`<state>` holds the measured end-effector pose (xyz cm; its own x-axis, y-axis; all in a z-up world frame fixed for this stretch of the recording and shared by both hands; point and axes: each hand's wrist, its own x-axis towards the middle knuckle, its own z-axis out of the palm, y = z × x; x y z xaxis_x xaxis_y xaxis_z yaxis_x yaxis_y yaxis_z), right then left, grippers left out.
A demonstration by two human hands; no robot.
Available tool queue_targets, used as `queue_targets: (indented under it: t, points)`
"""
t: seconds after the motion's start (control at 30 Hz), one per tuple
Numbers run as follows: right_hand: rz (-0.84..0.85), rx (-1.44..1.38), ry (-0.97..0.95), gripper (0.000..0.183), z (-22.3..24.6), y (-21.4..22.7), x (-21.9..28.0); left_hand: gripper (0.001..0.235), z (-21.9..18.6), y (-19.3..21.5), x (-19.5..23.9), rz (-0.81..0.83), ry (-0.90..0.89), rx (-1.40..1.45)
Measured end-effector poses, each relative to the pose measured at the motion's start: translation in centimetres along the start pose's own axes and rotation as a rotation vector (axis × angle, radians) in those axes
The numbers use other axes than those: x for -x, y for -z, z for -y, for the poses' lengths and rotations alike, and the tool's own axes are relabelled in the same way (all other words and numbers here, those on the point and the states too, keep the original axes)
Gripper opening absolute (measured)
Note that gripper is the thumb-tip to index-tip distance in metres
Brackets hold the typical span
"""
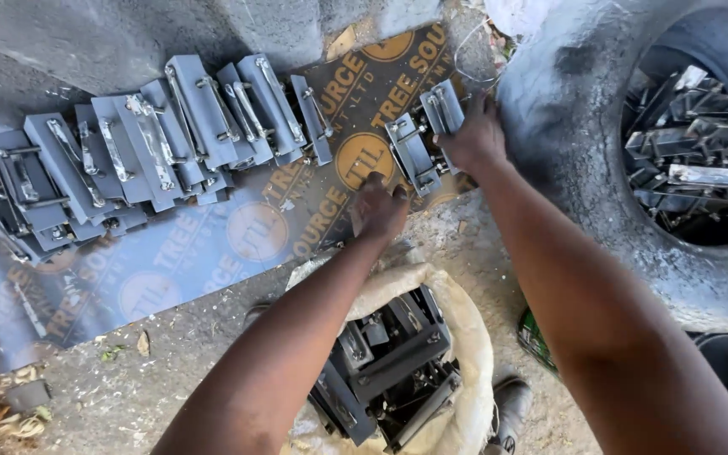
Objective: The person is picking up metal hinges from the floor and placing them into a white sack for organization.
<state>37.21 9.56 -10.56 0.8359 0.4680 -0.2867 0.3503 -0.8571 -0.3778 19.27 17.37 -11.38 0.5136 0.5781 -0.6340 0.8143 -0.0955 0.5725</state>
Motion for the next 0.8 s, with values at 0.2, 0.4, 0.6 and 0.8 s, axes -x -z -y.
queue_targets:
  t: [0.2,0.4,0.6,0.8]
  points:
    - [0.108,0.070,-0.163,0.125,-1.5,-2.8,-2.1,0.044,1.3,-0.6,-0.8,0.074,0.004,0.045]
    - [0.150,-0.054,-0.227,0.133,0.0,-2.0,4.0,0.036,1.9,1.5,0.0,0.091,-0.015,0.064]
    - [-0.035,-0.320,-0.256,0.076,-1.8,-0.9,7.9,0.031,0.1,7.5,7.1,0.188,-0.361,0.187]
    - [-0.151,-0.901,-0.122,0.065,0.7,6.5,12.2,0.064,0.7,14.5,16.0,0.196,-0.447,-0.134]
